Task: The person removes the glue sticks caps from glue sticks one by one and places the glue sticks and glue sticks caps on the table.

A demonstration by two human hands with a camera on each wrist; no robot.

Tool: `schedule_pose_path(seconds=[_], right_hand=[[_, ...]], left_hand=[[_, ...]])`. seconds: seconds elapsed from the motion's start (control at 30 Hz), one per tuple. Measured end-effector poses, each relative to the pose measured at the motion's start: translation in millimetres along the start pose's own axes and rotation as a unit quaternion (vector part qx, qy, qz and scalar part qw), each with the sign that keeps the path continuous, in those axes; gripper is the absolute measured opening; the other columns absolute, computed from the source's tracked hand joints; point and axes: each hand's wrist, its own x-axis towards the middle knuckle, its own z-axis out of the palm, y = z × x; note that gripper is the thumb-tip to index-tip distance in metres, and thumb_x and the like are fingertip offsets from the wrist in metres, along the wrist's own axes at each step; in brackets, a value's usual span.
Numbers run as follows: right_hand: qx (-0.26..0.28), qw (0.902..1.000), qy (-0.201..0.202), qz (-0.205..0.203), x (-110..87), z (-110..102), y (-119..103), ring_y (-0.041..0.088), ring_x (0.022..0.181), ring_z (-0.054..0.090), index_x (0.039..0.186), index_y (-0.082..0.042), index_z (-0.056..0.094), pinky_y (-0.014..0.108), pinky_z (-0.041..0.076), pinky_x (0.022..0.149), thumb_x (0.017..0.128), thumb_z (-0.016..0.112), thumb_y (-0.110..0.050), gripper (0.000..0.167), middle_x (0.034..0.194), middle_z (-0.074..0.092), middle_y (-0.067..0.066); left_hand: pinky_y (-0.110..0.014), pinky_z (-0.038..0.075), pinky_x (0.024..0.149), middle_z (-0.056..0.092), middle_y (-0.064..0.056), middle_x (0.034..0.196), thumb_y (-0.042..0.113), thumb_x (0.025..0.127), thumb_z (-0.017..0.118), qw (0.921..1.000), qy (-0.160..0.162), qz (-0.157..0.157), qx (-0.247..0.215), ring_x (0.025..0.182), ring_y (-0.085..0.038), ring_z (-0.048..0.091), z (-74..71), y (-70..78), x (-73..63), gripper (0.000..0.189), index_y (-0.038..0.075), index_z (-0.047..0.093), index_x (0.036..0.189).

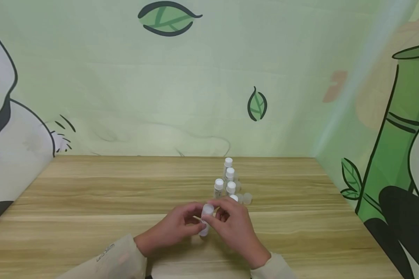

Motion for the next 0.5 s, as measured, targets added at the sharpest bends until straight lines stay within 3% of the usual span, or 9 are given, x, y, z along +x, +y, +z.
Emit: schedule_pose_path(seconds=[0.23, 0.5], right_hand=[[-0.006, 0.9997, 0.02, 0.013, 1.3, -7, -5, 0.002, 0.067, 0.053, 0.103, -0.014, 0.072, 0.02, 0.05, 0.056, 0.078, 0.08, -0.014, 0.026, 0.079, 0.059, -0.004], [0.027, 0.9943, 0.065, 0.08, 8.4, -29, -10, 0.006, 0.07, 0.057, 0.107, -0.011, 0.07, 0.02, 0.052, 0.06, 0.081, 0.078, -0.015, 0.028, 0.079, 0.061, 0.001]], left_hand=[[-0.023, 0.055, 0.086, 0.066, -0.004, 0.116, 0.014, 0.091, 0.066, 1.0, 0.002, -0.006, 0.007, 0.101, -0.013, 0.066, -1.0, -2.9, 0.9, 0.032, 0.014, 0.06, 0.122], [-0.024, 0.054, 0.086, 0.067, -0.001, 0.116, 0.021, 0.09, 0.069, 0.9993, 0.021, -0.032, 0.005, 0.106, -0.014, 0.064, -6.3, -6.0, 6.0, 0.034, 0.015, 0.061, 0.123]])
